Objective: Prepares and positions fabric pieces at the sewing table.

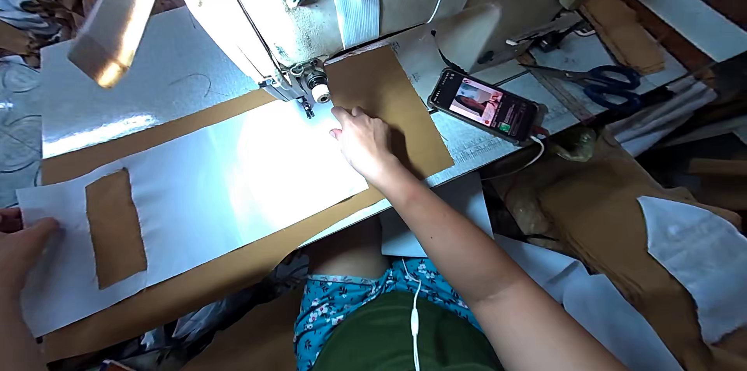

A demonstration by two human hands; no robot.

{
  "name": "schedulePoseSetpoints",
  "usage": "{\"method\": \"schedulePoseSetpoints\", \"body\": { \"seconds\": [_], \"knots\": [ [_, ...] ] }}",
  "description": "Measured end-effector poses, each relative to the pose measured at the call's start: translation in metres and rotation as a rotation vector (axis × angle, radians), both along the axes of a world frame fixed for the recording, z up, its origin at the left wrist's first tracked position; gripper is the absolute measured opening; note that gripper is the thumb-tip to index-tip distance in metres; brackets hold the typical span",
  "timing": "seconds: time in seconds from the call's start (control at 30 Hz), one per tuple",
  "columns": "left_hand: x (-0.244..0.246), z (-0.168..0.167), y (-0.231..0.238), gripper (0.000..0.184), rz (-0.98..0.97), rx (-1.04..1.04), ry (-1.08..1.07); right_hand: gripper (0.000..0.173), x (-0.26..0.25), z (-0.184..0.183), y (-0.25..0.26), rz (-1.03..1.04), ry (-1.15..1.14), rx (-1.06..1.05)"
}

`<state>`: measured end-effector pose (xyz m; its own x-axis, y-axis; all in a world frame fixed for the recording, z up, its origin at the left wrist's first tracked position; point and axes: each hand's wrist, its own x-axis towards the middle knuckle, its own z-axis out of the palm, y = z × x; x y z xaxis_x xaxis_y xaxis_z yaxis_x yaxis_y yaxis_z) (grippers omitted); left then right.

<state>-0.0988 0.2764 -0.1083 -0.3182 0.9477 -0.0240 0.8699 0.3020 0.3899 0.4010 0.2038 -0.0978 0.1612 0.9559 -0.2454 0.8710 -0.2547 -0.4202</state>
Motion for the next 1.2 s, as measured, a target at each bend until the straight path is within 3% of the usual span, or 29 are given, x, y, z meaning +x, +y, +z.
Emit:
{"method": "schedulePoseSetpoints", "body": {
  "seconds": [0.23, 0.43, 0.53, 0.63, 0.77, 0.97, 1.1, 1.2],
  "knots": [
    [0.033, 0.018, -0.009, 0.049, 0.099, -0.061, -0.024, 0.044, 0.000, -0.001, 0.002, -0.027, -0.005, -0.004],
    [0.050, 0.026, -0.025, 0.059, 0.081, 0.009, -0.012, 0.046, -0.005, 0.002, 0.001, -0.084, -0.003, 0.005],
    [0.051, 0.030, -0.040, 0.064, 0.100, 0.109, -0.074, 0.040, -0.009, -0.006, -0.009, -0.113, -0.023, 0.184],
    [0.045, 0.031, -0.061, 0.073, 0.175, 0.134, -0.197, 0.021, 0.000, -0.023, -0.040, 0.070, 0.016, 0.472],
    [-0.011, -0.004, -0.075, 0.081, 0.127, 0.061, -0.215, 0.012, 0.028, -0.048, -0.085, 0.333, 0.012, 0.627],
    [-0.008, -0.016, -0.084, 0.064, 0.056, 0.108, -0.100, 0.025, 0.051, -0.055, -0.110, 0.397, -0.035, 0.648],
    [-0.006, -0.019, -0.084, 0.031, -0.028, 0.092, 0.028, 0.035, 0.050, -0.058, -0.111, 0.420, -0.103, 0.672],
    [-0.006, -0.021, -0.084, 0.030, -0.051, 0.098, 0.058, 0.044, 0.048, -0.059, -0.113, 0.430, -0.141, 0.660]
  ]
}}
